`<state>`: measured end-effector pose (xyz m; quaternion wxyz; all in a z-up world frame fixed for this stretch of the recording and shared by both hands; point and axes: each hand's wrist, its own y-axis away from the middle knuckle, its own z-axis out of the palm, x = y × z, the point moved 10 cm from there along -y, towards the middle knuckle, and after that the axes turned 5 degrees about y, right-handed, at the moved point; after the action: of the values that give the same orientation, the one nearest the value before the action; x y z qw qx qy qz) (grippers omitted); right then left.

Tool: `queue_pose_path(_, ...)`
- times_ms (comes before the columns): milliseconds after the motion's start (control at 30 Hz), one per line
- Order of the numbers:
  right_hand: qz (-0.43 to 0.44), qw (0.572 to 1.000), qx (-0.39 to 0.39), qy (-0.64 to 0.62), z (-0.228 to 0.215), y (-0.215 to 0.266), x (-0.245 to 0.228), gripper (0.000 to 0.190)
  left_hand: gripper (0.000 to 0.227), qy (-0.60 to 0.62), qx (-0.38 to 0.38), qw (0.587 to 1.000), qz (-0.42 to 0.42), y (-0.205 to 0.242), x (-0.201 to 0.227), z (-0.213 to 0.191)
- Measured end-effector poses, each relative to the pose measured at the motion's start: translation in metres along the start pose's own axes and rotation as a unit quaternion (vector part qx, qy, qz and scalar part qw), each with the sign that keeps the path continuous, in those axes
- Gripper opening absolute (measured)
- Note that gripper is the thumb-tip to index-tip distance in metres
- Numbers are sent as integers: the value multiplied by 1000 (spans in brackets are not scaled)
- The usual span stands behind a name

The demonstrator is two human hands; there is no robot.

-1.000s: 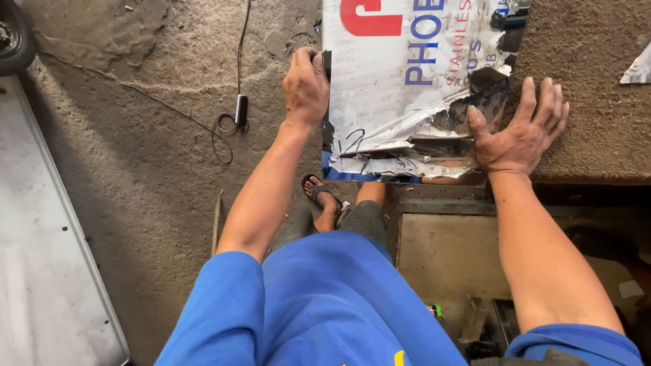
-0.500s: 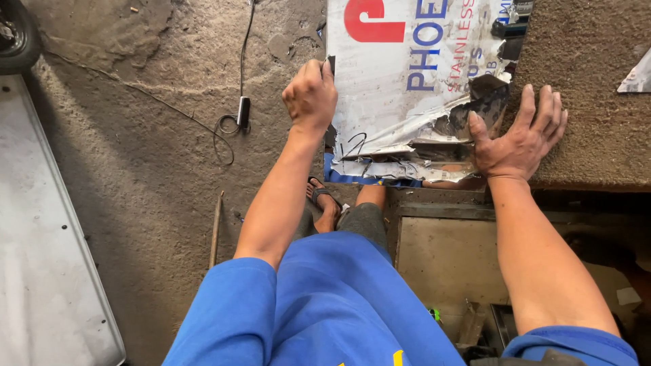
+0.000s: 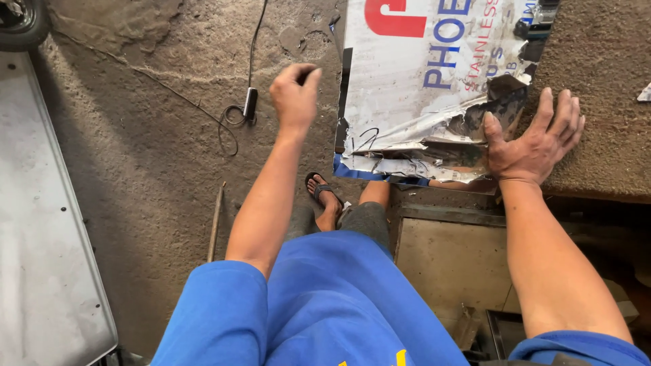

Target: Peeling the white protective plastic film off a large stainless steel sheet.

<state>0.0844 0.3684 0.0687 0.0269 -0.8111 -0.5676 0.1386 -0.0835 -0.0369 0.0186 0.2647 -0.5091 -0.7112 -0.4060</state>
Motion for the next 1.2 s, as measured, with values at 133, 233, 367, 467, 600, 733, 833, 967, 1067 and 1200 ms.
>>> queue_pose_path(133,-9,1000,11,5,1,-1,-1,91,34,64,-41,997,-14,14,8,30)
queue_pose_path(233,-12,1000,17,7,0,0,0,88,42,103,-16,995,0,10,-2,42)
queue_pose_path(367,-10,1000,9,10,3,0,1,89,27,32,31,999,29,7,0,41)
queue_pose_path(467,-2,1000,-3,10,4,1,3,90,28,-15,4,1000,25,5,4,49)
queue_pose_path(600,7,1000,-15,1,3,-1,2,94,26,53,-37,995,-73,-1,-9,48)
queue_pose_path(733,-7,1000,9,4,2,1,2,89,23,-12,-73,997,-12,-4,13,34)
queue_pose_path(833,-4,1000,2,2,2,0,1,91,28,-38,-119,992,30,-14,24,40)
queue_pose_path(967,-6,1000,10,3,0,0,0,91,18,-125,-158,975,95,-29,33,52)
queue_pose_path(1067,0,1000,3,2,1,0,2,91,13,-226,-167,952,125,-33,42,61)
queue_pose_path(1200,-3,1000,8,1,1,1,2,89,13,-292,-167,935,112,-35,42,62)
